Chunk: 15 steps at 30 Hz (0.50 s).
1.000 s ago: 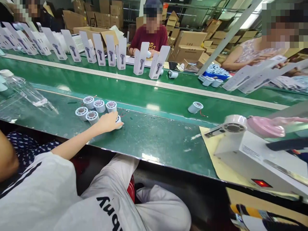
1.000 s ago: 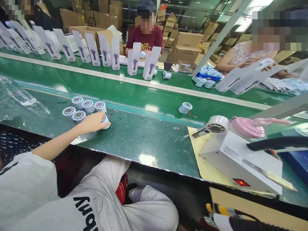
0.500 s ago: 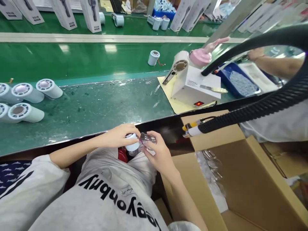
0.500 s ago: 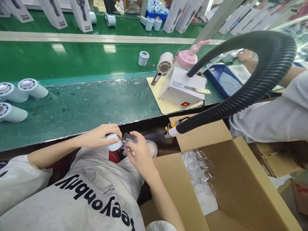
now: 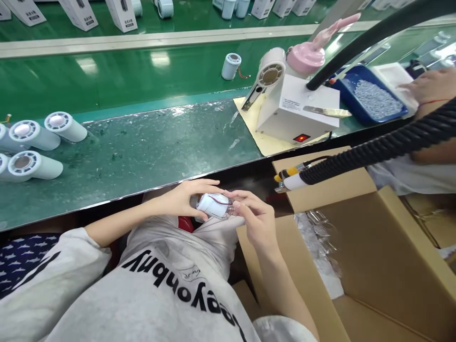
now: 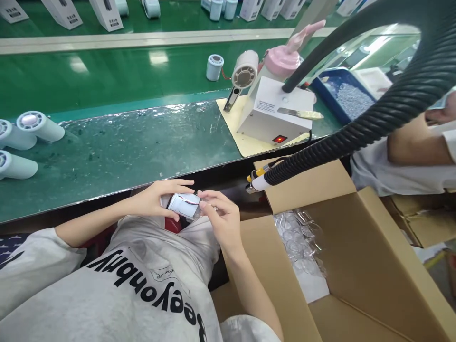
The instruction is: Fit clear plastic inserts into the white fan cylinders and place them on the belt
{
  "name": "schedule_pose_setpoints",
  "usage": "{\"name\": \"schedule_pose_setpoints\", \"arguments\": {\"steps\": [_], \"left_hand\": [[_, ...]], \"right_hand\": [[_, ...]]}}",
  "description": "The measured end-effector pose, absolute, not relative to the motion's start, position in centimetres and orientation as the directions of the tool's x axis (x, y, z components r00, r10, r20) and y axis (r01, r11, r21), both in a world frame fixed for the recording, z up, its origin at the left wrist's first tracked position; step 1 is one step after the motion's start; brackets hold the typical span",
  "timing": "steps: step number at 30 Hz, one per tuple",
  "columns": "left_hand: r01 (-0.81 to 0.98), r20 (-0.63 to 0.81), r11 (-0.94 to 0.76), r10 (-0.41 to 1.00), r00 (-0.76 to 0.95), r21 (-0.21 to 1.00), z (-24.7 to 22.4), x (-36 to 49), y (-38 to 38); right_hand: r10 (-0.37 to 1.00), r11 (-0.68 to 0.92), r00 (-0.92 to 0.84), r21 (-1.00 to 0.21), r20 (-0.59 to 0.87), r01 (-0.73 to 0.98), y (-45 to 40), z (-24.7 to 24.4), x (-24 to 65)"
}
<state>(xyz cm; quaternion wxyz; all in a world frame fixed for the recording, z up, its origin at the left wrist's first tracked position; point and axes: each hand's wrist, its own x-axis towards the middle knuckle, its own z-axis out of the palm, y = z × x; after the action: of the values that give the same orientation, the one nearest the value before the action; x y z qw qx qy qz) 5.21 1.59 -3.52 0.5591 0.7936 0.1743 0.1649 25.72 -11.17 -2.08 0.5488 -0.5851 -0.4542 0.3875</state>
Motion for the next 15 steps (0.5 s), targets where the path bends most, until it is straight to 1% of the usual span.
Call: {"name": "schedule_pose_setpoints", "arguments": {"steps": [2,3,5,7,8,10,13,15], "left_hand": [[0.079,0.005,-0.155,0.478,0.879,0.985,-3.3,5.3,1.3],[0.073,-0.036,-0.057,0.493,0.869,0.996,-3.2,5.3,1.1],[0.072,-0.121,0.114,0.512,0.850,0.991,-3.0,5.3,0.8],[0.075,-0.178,0.213,0.517,0.837,0.974,-2.8,5.2,0.7],[0.077,-0.194,0.239,0.515,0.835,0.968,-2.7,5.2,0.6],[0.091,-0.205,0.243,0.500,0.841,0.966,-2.5,4.9,0.7],[0.107,-0.180,0.174,0.478,0.860,0.979,-2.2,4.6,0.8],[0.080,-0.133,0.131,0.471,0.872,0.988,-2.0,4.4,0.9]], "right_hand": [[0.970,0.040,0.236,-0.995,0.061,0.093,-11.1,-2.0,26.0],[0.980,0.054,0.182,-0.990,0.077,0.127,-11.2,-1.9,26.1],[0.992,0.089,0.068,-0.964,0.109,0.252,-11.3,-1.8,26.3],[0.991,0.126,0.002,-0.917,0.136,0.378,-11.7,-1.7,26.4],[0.988,0.140,-0.006,-0.898,0.151,0.417,-11.8,-1.7,26.4],[0.981,0.175,-0.005,-0.883,0.191,0.435,-12.1,-1.9,26.4],[0.976,0.203,-0.003,-0.906,0.218,0.371,-12.3,-2.2,26.4],[0.985,0.165,-0.004,-0.936,0.173,0.309,-12.4,-2.2,26.3]]}}
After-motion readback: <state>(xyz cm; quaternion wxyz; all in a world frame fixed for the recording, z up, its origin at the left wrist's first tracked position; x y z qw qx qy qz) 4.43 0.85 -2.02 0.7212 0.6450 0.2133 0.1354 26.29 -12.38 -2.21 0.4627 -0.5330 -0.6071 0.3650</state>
